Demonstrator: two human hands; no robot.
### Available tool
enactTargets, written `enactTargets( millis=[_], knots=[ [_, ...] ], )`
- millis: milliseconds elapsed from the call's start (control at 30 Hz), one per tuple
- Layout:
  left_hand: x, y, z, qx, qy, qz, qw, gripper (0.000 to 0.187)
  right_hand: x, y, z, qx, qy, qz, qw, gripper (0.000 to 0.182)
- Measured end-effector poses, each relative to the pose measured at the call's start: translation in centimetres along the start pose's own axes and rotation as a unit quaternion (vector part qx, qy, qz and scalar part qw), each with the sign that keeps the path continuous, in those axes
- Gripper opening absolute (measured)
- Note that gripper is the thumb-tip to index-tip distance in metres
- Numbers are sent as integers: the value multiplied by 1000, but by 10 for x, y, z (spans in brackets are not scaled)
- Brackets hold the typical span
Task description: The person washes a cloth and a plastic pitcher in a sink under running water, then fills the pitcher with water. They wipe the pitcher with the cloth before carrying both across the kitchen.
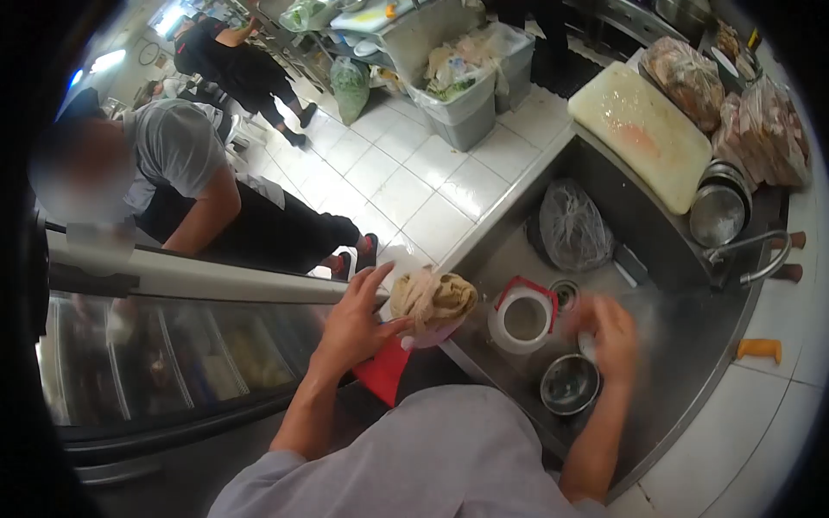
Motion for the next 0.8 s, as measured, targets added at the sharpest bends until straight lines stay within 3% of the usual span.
enactTargets(
  millis=[67,167,233,433,533,633,800],
  knots=[
    [-6,17,13,-3,-19,51,999,84,-18,28,9,-17,-15,23,999,34],
    [-27,21,27,-3,-70,130,989,93,-42,68,13,-43,-46,54,997,51],
    [-39,14,38,13,-95,152,984,94,-66,45,11,84,-66,-216,970,59],
    [-63,-13,62,-2,-54,103,993,69,-121,5,33,214,-191,-268,920,74],
    [-46,-25,70,39,-81,53,994,55,-135,9,49,222,-205,-235,924,81],
    [-7,-25,58,44,-29,-99,994,51,-140,11,58,228,-224,-220,922,87],
    [34,-72,36,-2,18,-334,943,54,-179,-24,58,264,-266,-462,804,95]
  ],
)
Point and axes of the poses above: each hand's wrist, its own z-axis towards the middle knuckle, its own x-axis out of the back of the hand, y = z × x, the point moved 1 cm from there along z, towards the middle knuckle, and after that the axes turned 12 degrees about -y, right-handed, at the moved point
